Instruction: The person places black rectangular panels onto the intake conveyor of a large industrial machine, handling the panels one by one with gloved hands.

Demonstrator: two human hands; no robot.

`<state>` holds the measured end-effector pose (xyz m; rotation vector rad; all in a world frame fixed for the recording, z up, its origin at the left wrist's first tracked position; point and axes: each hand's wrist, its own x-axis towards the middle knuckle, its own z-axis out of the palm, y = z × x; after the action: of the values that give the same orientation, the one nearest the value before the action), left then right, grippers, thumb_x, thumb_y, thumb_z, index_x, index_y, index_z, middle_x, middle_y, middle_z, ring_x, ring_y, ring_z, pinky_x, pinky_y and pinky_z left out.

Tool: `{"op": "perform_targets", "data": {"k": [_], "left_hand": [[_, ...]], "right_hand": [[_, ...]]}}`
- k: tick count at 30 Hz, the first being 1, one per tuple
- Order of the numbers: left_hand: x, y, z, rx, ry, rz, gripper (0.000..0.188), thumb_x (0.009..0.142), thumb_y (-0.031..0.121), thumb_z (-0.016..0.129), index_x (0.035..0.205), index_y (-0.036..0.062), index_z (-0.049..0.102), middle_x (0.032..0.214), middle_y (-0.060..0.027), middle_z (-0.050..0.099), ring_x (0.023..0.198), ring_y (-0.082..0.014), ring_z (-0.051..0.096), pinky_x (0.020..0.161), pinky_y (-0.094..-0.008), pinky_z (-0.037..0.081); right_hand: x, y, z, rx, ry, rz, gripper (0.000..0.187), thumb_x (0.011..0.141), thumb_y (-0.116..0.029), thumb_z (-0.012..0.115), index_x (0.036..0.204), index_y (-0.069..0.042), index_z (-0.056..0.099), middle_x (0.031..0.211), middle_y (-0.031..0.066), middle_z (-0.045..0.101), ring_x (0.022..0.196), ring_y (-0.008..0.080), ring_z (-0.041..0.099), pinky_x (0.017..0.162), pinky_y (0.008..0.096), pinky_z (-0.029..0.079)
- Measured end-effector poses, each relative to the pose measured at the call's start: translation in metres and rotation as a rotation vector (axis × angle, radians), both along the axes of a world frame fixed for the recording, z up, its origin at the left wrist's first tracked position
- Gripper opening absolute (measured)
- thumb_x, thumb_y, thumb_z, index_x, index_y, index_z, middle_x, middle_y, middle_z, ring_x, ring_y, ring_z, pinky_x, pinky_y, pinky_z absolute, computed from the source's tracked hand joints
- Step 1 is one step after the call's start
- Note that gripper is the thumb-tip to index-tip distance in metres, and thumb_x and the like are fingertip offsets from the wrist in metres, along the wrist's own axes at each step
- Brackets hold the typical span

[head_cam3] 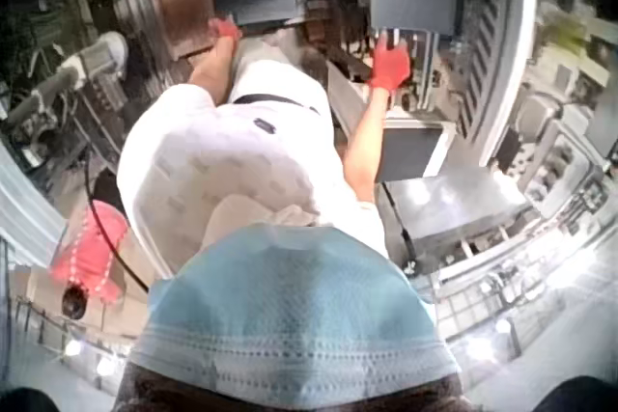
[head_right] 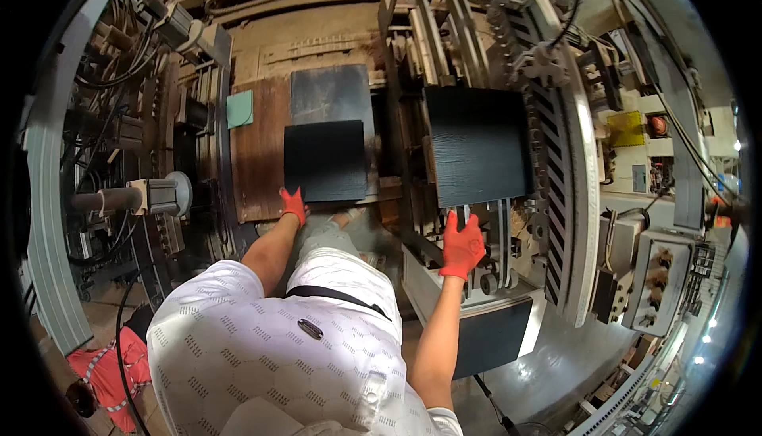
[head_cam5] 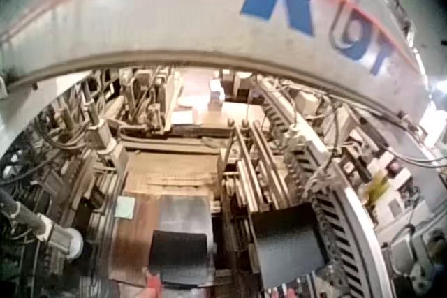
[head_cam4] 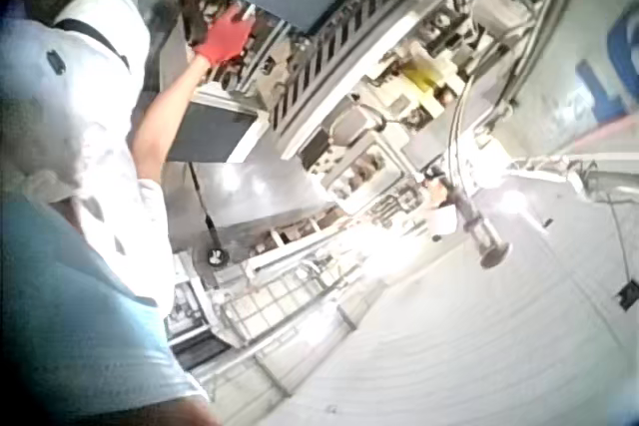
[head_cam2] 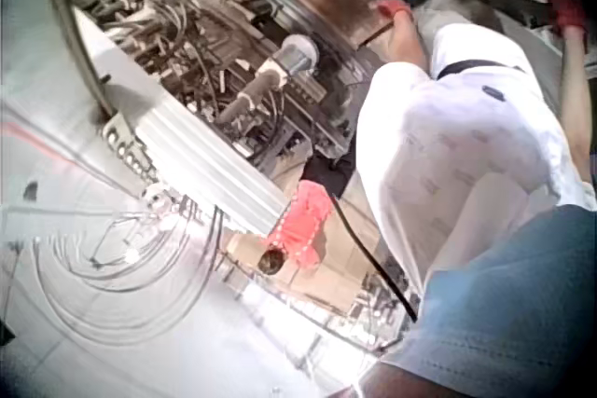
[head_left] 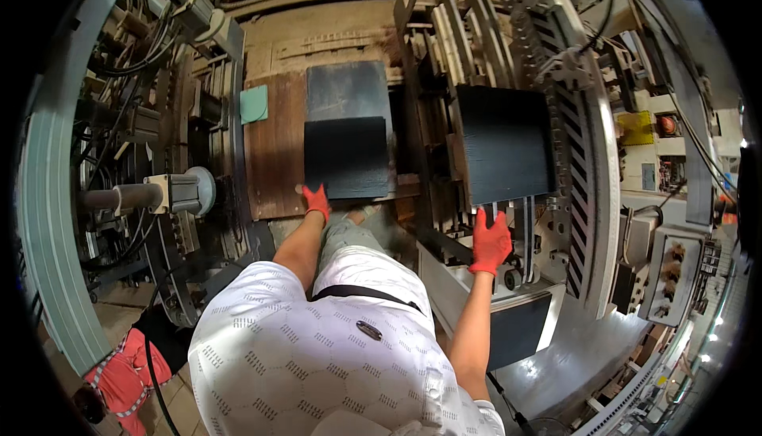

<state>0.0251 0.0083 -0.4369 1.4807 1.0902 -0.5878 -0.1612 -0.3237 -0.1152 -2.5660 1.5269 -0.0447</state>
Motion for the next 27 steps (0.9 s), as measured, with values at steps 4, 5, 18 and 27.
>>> {"op": "perform_targets", "data": {"k": [4,5,18,27], "left_hand": [[-0.002,0.018,-0.067,0.045,-0.242,0.127,0.067,0.093,0.039,0.063,0.144,0.0395,0.021,0.133,-0.0084,0.043,0.083,-0.0284,0.053,0.07,-0.0474,0.048],[-0.005,0.024,-0.081,0.149,-0.337,0.203,0.066,0.093,0.037,0.064,0.144,0.04,0.022,0.136,-0.008,0.042,0.094,-0.0313,0.054,0.077,-0.0504,0.048],[-0.057,0.045,-0.045,0.128,-0.531,-1.002,0.069,0.077,0.025,0.076,0.135,0.0059,0.045,0.135,-0.0153,0.047,0.123,-0.0326,0.048,0.105,-0.0418,0.042],[-0.034,0.066,-0.032,-0.152,-0.277,-0.662,0.069,0.076,0.041,0.076,0.13,0.0078,0.052,0.133,-0.0111,0.052,0.119,-0.0308,0.05,0.099,-0.0477,0.043]], "right_hand": [[0.008,0.004,0.002,0.061,-0.108,0.015,0.046,0.089,-0.048,0.059,0.106,-0.005,0.063,0.099,0.0191,0.07,0.092,0.0391,0.066,0.077,0.0464,0.05],[0.014,0.006,0.002,0.069,-0.099,0.032,0.046,0.089,-0.048,0.059,0.106,-0.005,0.063,0.099,0.0191,0.07,0.092,0.0391,0.066,0.077,0.0464,0.05],[-0.004,0.027,-0.015,-0.338,-0.517,0.015,0.024,0.089,-0.02,0.066,0.102,0.001,0.064,0.098,0.0165,0.065,0.09,0.0333,0.062,0.082,0.0412,0.049],[0.056,0.025,-0.024,1.223,-1.403,-0.796,0.026,0.092,-0.032,0.069,0.104,-0.01,0.06,0.087,0.0029,0.064,0.07,0.0175,0.062,0.064,0.0294,0.052]]}}
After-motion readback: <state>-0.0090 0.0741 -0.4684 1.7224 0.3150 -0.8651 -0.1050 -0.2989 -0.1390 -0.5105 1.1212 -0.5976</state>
